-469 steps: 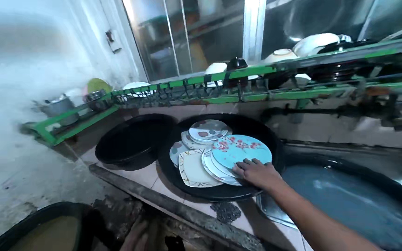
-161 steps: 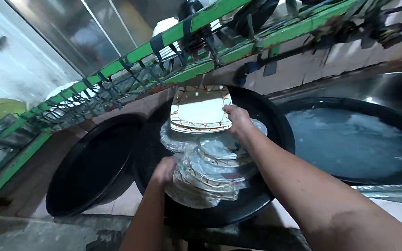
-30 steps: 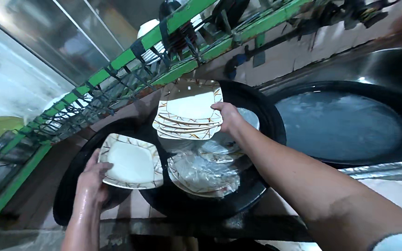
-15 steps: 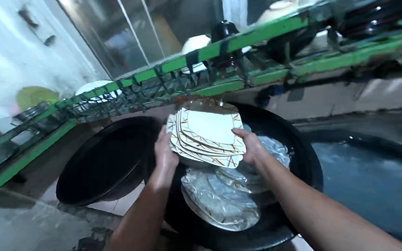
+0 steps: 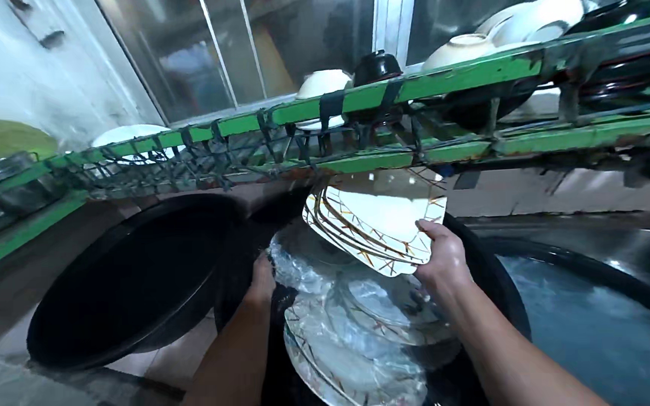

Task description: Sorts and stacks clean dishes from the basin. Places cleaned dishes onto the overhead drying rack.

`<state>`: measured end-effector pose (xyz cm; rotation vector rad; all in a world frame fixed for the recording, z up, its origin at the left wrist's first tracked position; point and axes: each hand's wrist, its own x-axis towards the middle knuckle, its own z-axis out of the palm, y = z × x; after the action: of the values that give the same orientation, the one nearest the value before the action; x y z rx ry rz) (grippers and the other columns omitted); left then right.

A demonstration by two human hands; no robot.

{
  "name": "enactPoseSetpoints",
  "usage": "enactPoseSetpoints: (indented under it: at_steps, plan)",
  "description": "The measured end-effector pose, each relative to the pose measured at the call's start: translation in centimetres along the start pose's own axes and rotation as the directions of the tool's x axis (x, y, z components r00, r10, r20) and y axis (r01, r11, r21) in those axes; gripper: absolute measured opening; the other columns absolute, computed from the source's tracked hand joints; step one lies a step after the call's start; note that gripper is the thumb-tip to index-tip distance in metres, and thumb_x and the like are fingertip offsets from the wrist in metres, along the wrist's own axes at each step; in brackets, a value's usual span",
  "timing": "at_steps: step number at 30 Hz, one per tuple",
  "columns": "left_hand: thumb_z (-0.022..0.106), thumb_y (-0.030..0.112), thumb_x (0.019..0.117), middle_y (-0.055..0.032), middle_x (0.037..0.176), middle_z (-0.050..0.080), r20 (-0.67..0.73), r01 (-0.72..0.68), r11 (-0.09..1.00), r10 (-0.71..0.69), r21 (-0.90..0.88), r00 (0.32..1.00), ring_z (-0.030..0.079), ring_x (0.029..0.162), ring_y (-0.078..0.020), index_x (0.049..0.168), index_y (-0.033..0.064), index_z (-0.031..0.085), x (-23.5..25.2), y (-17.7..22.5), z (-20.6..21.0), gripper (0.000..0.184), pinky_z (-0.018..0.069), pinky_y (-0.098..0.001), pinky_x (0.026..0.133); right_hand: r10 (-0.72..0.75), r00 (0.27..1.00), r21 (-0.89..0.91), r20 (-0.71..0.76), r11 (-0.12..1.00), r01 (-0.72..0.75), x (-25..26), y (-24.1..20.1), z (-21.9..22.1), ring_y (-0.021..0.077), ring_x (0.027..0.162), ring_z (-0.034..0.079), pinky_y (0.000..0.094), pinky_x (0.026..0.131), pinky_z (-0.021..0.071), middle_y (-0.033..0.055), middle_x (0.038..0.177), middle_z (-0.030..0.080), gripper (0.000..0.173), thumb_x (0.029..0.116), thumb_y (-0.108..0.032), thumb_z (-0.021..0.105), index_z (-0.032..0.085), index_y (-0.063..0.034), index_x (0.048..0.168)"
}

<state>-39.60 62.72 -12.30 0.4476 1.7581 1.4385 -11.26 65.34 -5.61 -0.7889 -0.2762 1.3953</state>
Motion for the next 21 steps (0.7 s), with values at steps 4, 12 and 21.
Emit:
enactPoseSetpoints:
  at_steps: [4,12,21]
  plan:
    - [0.026,0.028,0.1142,-0.0166,0.112,0.060,0.014,-0.031,0.999,0.031,-0.020,0.999,0.059,0.093,-0.0217,0.128,0.0012,0.052,1.6,-2.3,0.5,0.040,0.0511,-0.0370,0.078,-0.041,0.999,-0.001,-0.016,0.999,0.041,0.4,0.0,-0.2,0.0149,0.085,0.070,0.0387,0.072,0.0606,0.0045,0.095,0.068,0.018,0.1037,-0.022,0.045,0.057,-0.0130,0.115]
    - [0.021,0.028,0.1144,-0.0181,0.149,0.048,0.263,-0.086,0.989,0.115,-0.121,0.958,0.050,0.133,-0.0275,0.153,0.0049,0.037,2.2,-3.7,0.2,0.048,0.0440,-0.0465,0.108,-0.054,0.997,-0.034,-0.052,0.998,0.052,0.7,-0.2,-0.5,0.0148,0.085,0.070,0.0390,0.072,0.0604,0.0044,0.096,0.067,0.019,0.1039,-0.024,0.046,0.056,-0.0135,0.116]
    - [0.024,0.061,0.1071,-0.0132,0.142,0.059,0.250,0.007,0.994,0.021,-0.112,0.968,0.058,0.127,-0.0316,0.150,0.0192,0.047,2.3,-0.2,2.1,0.064,0.0499,-0.0592,0.099,-0.069,0.995,-0.005,-0.076,0.998,0.069,1.7,0.0,-1.2,0.0174,0.095,0.069,0.0429,0.080,0.0594,0.0065,0.105,0.067,0.023,0.1033,-0.023,0.046,0.055,-0.0130,0.121]
